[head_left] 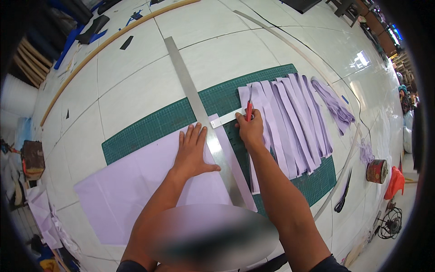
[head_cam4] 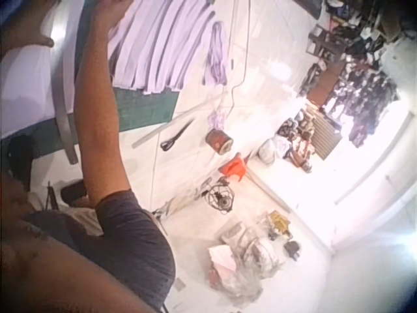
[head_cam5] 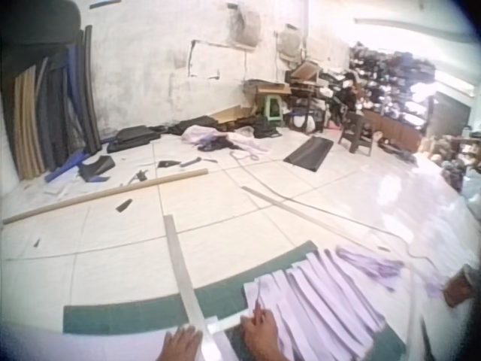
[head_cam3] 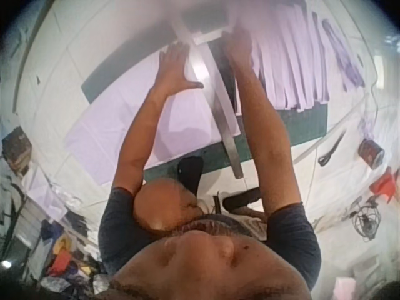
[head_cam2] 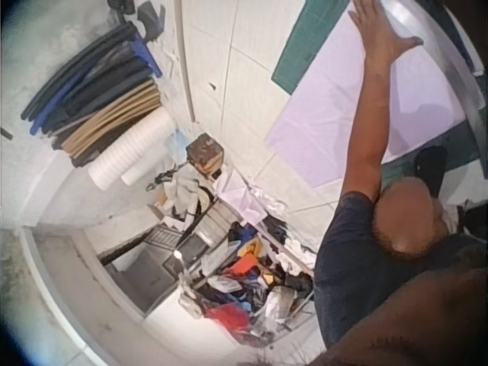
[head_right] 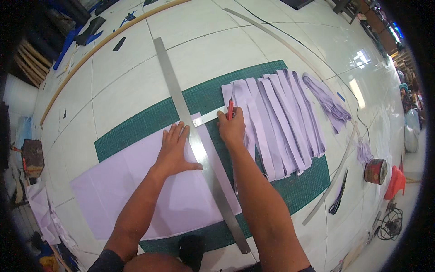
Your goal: The person measures and marks a sheet of lavender fabric on a cutting mat using a metal ruler and a piece of chalk. They then use a utility knife to cut the fabric into long strips, aligning the ruler for each cut and moving the cut pieces aside.
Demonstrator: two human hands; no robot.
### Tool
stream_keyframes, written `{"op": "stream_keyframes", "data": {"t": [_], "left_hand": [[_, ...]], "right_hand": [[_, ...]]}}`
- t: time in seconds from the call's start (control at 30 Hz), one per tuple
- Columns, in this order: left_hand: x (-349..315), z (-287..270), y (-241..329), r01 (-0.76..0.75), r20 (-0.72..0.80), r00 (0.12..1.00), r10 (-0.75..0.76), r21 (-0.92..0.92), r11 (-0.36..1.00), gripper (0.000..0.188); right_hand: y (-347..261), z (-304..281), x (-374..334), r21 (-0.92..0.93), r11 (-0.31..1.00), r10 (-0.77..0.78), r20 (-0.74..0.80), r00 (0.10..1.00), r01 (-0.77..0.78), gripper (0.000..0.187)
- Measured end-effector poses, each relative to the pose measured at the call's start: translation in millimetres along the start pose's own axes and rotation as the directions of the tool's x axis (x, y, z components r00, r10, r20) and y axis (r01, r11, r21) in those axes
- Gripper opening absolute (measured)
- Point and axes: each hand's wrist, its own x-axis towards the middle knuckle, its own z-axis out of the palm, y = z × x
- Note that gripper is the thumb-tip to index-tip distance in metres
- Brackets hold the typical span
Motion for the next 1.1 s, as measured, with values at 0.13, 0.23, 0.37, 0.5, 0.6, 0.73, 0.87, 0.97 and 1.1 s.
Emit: {"op": "stream_keyframes", "data": {"t": [0.13,0.23,0.37,0.5,0.6,0.73,0.87,0.97,1.1], "left_hand": [[0,-1,1,-0.006,0.001,1.000,0.006,0.003,1.000,0.128],[0,1,2,-0.011,-0.009,1.000,0.010,-0.011,1.000,0.129],[0,0,1,-0.011,-0.009,1.000,0.011,-0.001,1.000,0.130],[-2,1,-2,-0.011,-0.011,1.000,0.011,-0.002,1.000,0.130],[-2,1,-2,-0.015,-0.013,1.000,0.015,0.017,1.000,0.131],[6,4,8,-0.021,0.011,1.000,0.020,0.079,0.997,0.132],[-1,4,-7,-0.004,-0.014,1.000,0.005,0.102,0.995,0.130],[-1,7,-1,0.009,0.017,1.000,-0.011,0.143,0.990,0.131],[8,4,15,0.023,0.046,0.998,-0.031,0.170,0.985,0.134]], "right_hand": [[4,-1,1,-0.024,0.998,-0.060,0.002,0.998,0.060,0.041],[6,-3,1,-0.026,0.997,-0.076,-0.001,0.997,0.076,0.041],[11,0,2,0.034,0.997,-0.075,0.005,0.997,0.075,0.042],[13,3,3,-0.004,0.997,-0.078,0.005,0.997,0.078,0.042],[12,2,0,0.020,0.997,-0.072,0.008,0.997,0.072,0.042],[5,-14,-3,0.237,0.969,-0.076,0.003,0.997,0.073,0.040],[-28,-53,-53,0.431,0.899,-0.091,0.018,0.996,0.074,0.040],[8,-117,-105,0.398,0.917,-0.022,0.006,1.000,0.018,0.039],[84,-198,-182,0.264,0.959,0.130,-0.093,0.987,-0.101,0.043]]}}
